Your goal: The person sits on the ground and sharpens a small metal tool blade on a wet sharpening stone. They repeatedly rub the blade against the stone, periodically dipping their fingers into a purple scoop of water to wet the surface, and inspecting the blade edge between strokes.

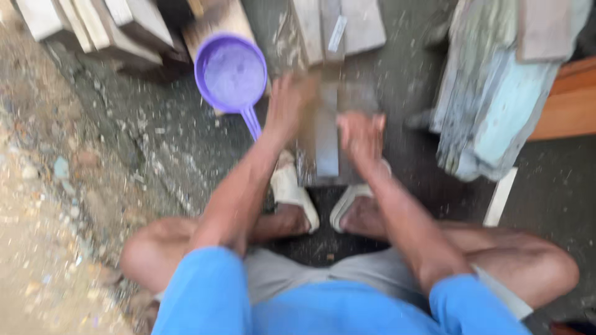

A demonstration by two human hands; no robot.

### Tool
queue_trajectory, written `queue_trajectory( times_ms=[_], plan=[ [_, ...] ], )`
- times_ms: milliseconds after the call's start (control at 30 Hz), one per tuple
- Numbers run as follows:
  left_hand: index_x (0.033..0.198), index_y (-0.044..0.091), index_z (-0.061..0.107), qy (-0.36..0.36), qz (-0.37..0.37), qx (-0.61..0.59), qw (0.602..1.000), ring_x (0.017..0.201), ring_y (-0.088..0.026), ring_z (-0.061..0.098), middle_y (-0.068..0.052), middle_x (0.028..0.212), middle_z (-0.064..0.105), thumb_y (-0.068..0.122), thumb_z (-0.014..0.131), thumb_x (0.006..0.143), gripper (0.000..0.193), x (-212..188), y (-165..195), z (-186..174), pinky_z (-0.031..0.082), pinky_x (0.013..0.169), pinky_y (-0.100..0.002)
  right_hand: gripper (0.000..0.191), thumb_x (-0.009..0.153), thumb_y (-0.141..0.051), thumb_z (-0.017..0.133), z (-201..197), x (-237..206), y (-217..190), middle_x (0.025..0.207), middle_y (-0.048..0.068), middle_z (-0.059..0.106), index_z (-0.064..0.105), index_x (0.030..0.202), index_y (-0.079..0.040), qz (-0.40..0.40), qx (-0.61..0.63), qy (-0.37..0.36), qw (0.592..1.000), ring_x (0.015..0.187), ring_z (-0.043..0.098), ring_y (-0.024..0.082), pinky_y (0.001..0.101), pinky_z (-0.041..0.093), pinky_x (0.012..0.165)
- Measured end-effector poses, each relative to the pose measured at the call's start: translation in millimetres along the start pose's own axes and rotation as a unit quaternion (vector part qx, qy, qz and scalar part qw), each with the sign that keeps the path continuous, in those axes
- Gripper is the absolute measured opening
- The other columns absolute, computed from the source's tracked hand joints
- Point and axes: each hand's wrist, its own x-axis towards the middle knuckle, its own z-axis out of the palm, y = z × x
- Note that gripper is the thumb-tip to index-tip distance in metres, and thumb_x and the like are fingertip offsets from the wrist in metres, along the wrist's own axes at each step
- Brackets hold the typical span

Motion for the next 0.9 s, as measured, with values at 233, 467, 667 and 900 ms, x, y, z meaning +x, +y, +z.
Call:
queue_trajectory(
  times_ms=[233, 467, 667, 900],
  plan=[
    [0.104, 0.018, 0.076, 0.061, 0.079, -0.11, 0.989, 0.131, -0.034, 0.052, -0.003, 0.143, 0.065, 0.02, 0.061, 0.088, 0.021, -37.3, 36.7, -34.7, 0.042, 0.11, -0.049, 0.018, 0.098, -0.021, 0.056, -65.6, -2.1, -71.9, 0.083, 0.008, 0.066, 0.072, 0.094, -0.013, 0.039, 0.035, -0.067, 0.996, 0.079, 0.065, 0.029, 0.0475, 0.038, 0.076],
    [0.094, 0.014, 0.075, 0.09, 0.033, 0.004, 0.995, 0.132, -0.035, 0.052, -0.001, 0.144, 0.064, 0.017, 0.061, 0.087, 0.016, 5.3, 27.7, -49.6, 0.042, 0.104, -0.05, 0.031, 0.109, -0.031, 0.05, -41.9, 53.4, -46.5, 0.082, 0.014, 0.063, 0.061, 0.088, -0.01, 0.056, -0.06, -0.05, 0.995, 0.075, 0.059, 0.036, 0.0537, 0.039, 0.084],
    [0.093, 0.019, 0.077, 0.131, 0.078, -0.065, 0.986, 0.13, -0.036, 0.054, 0.0, 0.141, 0.065, 0.014, 0.059, 0.089, 0.019, -39.4, 32.1, -15.7, 0.043, 0.109, -0.052, 0.022, 0.103, -0.023, 0.053, -30.2, -22.4, -28.0, 0.089, 0.009, 0.07, 0.072, 0.095, -0.014, 0.018, -0.027, -0.1, 0.994, 0.079, 0.064, 0.027, 0.0513, 0.039, 0.083],
    [0.095, 0.013, 0.072, 0.163, 0.028, -0.041, 0.985, 0.124, -0.035, 0.054, -0.004, 0.143, 0.064, 0.017, 0.065, 0.089, 0.011, -10.6, 22.5, -24.5, 0.046, 0.097, -0.049, 0.034, 0.113, -0.033, 0.051, -30.7, 22.6, -32.1, 0.084, 0.008, 0.063, 0.063, 0.089, -0.014, 0.054, -0.087, -0.056, 0.993, 0.078, 0.057, 0.031, 0.0437, 0.036, 0.083]
  ],
)
